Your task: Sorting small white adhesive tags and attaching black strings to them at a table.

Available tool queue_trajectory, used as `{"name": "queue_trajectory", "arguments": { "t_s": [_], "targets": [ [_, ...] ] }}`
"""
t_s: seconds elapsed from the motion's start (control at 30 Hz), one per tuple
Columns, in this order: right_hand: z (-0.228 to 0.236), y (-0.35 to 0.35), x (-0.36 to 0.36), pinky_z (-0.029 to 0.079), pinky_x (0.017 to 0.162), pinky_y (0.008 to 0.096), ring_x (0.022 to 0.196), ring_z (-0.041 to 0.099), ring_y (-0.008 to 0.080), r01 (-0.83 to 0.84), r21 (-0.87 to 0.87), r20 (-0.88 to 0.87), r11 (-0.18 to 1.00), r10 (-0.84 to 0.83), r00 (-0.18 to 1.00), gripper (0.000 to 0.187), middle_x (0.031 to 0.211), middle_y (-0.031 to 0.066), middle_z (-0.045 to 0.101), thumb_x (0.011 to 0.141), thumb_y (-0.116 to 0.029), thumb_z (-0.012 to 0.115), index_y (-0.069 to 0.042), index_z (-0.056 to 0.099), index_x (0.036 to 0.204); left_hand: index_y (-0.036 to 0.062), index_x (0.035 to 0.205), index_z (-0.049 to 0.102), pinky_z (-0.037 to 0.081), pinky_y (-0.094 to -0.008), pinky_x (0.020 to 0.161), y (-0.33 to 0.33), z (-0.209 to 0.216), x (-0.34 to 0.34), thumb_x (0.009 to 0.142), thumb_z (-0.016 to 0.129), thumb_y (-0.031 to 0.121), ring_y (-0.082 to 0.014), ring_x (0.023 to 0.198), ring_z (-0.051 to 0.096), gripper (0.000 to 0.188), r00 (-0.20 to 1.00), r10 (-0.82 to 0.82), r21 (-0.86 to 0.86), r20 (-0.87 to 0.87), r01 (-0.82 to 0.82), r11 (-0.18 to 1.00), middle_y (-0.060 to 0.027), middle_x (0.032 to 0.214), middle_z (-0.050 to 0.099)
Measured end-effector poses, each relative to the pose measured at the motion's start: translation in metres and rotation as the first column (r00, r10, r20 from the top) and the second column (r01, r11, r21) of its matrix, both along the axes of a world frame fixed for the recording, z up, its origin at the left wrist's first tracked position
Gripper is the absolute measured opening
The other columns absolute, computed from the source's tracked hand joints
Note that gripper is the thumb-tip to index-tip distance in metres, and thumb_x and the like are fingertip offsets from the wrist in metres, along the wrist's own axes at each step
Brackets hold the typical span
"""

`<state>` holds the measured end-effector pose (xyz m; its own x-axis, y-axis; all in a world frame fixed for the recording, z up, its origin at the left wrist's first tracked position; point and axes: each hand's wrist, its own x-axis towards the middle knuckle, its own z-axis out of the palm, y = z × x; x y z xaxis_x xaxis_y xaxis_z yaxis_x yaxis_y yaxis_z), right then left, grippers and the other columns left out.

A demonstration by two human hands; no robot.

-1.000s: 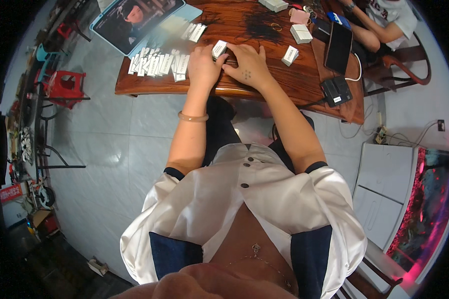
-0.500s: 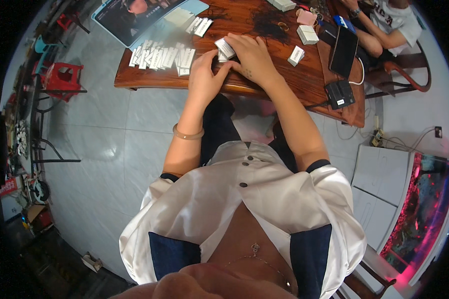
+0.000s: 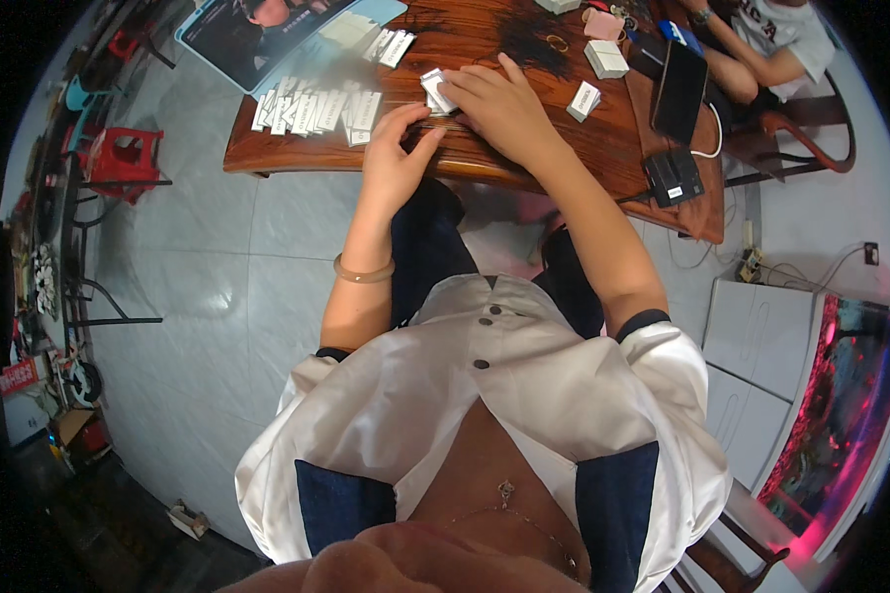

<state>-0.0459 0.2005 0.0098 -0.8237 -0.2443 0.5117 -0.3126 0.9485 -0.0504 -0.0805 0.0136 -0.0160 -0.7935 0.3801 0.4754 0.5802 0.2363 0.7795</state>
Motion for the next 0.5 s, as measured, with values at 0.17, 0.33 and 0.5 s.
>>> {"name": "queue_trajectory", "arguments": {
  "t_s": [0.17,0.33,0.5],
  "targets": [
    [-0.002,0.003,-0.003,0.031,0.107,0.0472,0.106,0.059,0.0185,-0.073,0.154,-0.102,0.985,0.089,0.991,0.033,0.112,0.0017,0.064,0.077,-0.013,0.066,-0.011,0.064,0.109,-0.0001,0.107,0.064,0.048,-0.0307,0.085,-0.005,0.003,0.0,0.081,0.072,0.015,-0.0234,0.103,0.059,0.031,0.994,-0.043,0.045,0.103,0.039,0.998,-0.0129,0.116,0.06],
    [-0.006,0.003,-0.006,0.035,0.105,0.0462,0.097,0.063,0.018,-0.079,0.145,-0.195,0.986,0.106,0.975,0.027,0.105,0.0038,0.066,0.076,-0.013,0.064,-0.01,0.065,0.104,0.0001,0.109,0.063,0.048,-0.027,0.083,-0.003,0.01,0.003,0.084,0.069,0.012,-0.0155,0.1,0.059,0.028,0.942,-0.128,0.174,0.31,0.076,0.982,-0.009,0.112,0.061],
    [0.0,0.0,-0.001,0.038,0.103,0.0454,0.094,0.064,0.019,-0.103,0.099,-0.203,0.99,0.121,0.972,0.029,0.103,0.0049,0.067,0.072,-0.01,0.07,-0.008,0.065,0.101,-0.0013,0.108,0.062,0.049,-0.023,0.074,-0.001,-0.002,0.002,0.084,0.069,0.009,-0.0137,0.093,0.061,0.027,0.867,-0.224,0.36,0.446,0.056,0.931,-0.009,0.105,0.061]
  ]
}}
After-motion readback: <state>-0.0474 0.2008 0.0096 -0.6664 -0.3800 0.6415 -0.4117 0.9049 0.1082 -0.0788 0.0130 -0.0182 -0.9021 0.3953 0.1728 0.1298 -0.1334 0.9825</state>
